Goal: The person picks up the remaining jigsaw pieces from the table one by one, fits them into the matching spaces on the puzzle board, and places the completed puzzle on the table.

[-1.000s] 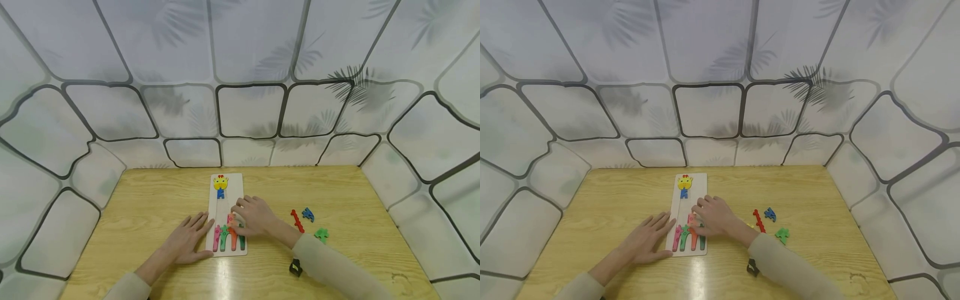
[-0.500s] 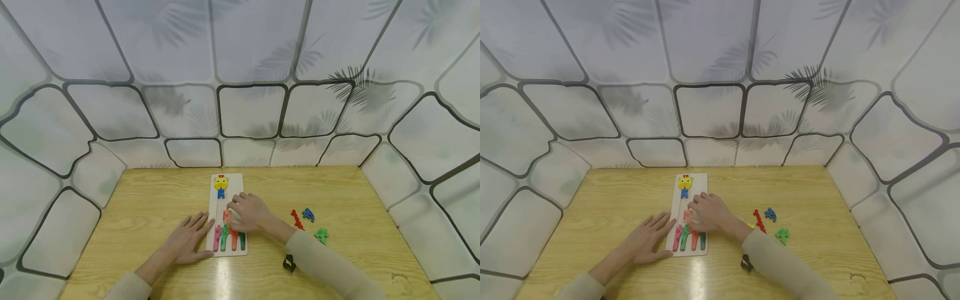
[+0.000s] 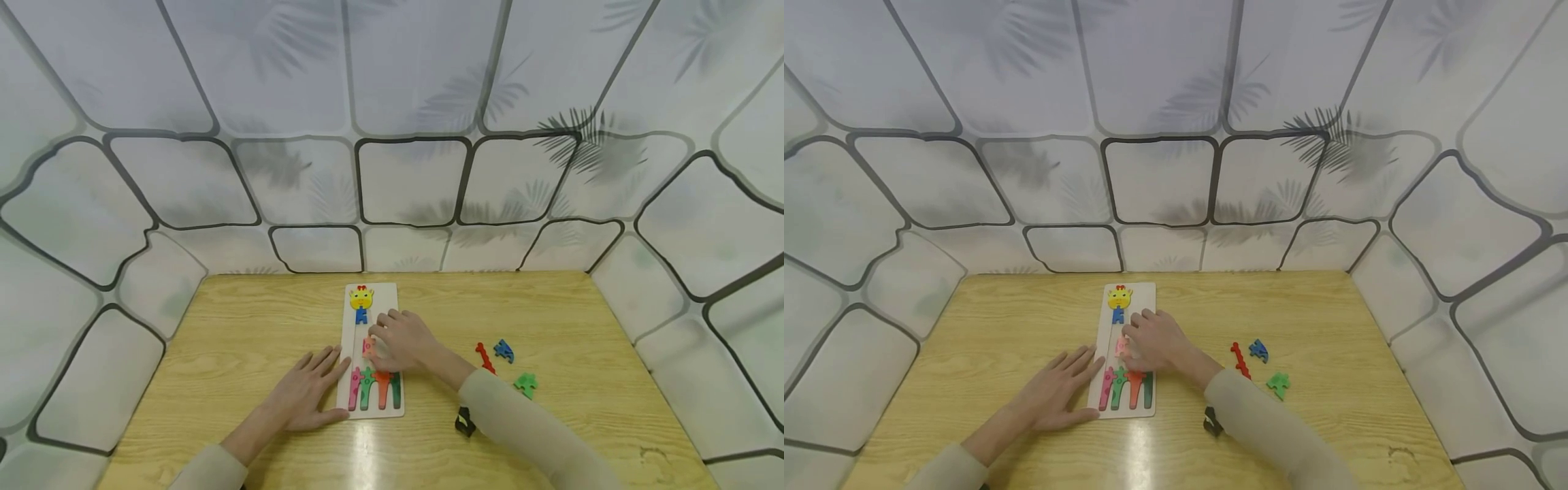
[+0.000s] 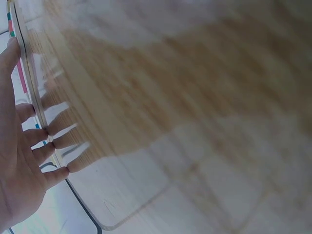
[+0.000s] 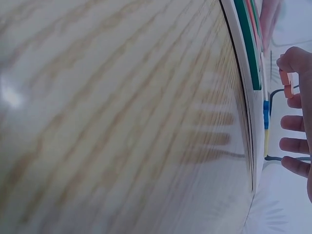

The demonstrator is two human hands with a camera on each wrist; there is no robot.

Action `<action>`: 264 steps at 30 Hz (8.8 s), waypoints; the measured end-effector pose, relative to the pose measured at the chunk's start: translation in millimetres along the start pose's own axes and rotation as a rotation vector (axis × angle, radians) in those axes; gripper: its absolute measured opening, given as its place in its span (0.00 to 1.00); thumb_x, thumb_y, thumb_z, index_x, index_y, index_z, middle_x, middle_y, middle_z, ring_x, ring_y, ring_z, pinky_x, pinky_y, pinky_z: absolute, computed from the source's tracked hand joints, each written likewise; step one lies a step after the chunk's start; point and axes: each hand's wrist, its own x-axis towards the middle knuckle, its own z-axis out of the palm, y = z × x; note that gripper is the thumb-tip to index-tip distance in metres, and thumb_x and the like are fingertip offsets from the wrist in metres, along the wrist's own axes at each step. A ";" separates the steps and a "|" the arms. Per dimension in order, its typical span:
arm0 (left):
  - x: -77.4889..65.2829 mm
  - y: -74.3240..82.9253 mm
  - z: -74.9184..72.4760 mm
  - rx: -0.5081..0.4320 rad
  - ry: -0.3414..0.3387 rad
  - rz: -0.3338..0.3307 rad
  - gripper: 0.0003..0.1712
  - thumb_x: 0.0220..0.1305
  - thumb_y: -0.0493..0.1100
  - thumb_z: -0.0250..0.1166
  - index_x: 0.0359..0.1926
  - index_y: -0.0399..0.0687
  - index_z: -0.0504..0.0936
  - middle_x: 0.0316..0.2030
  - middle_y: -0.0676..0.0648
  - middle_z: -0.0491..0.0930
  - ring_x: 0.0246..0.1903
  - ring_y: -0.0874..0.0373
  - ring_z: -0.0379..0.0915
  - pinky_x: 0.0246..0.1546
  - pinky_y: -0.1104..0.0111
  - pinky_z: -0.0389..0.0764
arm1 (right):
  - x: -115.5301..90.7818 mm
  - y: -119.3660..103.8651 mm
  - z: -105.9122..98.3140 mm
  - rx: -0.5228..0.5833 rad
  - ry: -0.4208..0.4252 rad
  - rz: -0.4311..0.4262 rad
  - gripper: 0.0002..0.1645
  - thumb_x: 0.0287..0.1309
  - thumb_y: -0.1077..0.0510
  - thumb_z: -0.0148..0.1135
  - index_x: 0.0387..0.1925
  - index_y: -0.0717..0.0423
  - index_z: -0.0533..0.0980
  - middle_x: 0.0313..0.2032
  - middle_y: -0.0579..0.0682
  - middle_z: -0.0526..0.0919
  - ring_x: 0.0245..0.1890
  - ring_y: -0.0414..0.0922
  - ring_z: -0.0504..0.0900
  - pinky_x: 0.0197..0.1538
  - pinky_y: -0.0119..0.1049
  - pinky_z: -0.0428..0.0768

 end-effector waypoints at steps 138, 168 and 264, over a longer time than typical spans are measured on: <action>0.8 -0.5 0.5 0.000 -0.013 -0.007 0.55 0.67 0.80 0.55 0.81 0.50 0.64 0.80 0.38 0.63 0.80 0.40 0.60 0.78 0.41 0.67 | 47.3 10.8 18.5 0.051 -0.190 0.078 0.33 0.69 0.28 0.54 0.66 0.39 0.79 0.57 0.45 0.83 0.50 0.44 0.82 0.51 0.40 0.86; 1.2 -1.1 -1.4 -0.026 -0.046 -0.022 0.55 0.67 0.80 0.54 0.81 0.49 0.64 0.81 0.37 0.61 0.80 0.39 0.59 0.77 0.39 0.67 | 40.2 23.6 -1.4 -0.001 -0.198 0.038 0.44 0.67 0.19 0.49 0.69 0.40 0.76 0.60 0.47 0.82 0.55 0.46 0.83 0.54 0.43 0.86; 0.4 -1.2 -1.6 -0.011 -0.046 -0.007 0.56 0.67 0.80 0.54 0.82 0.50 0.63 0.81 0.36 0.60 0.81 0.38 0.59 0.78 0.40 0.66 | -64.6 17.8 -32.3 0.036 -0.088 -0.075 0.45 0.63 0.20 0.56 0.71 0.41 0.75 0.59 0.46 0.85 0.54 0.47 0.84 0.54 0.45 0.87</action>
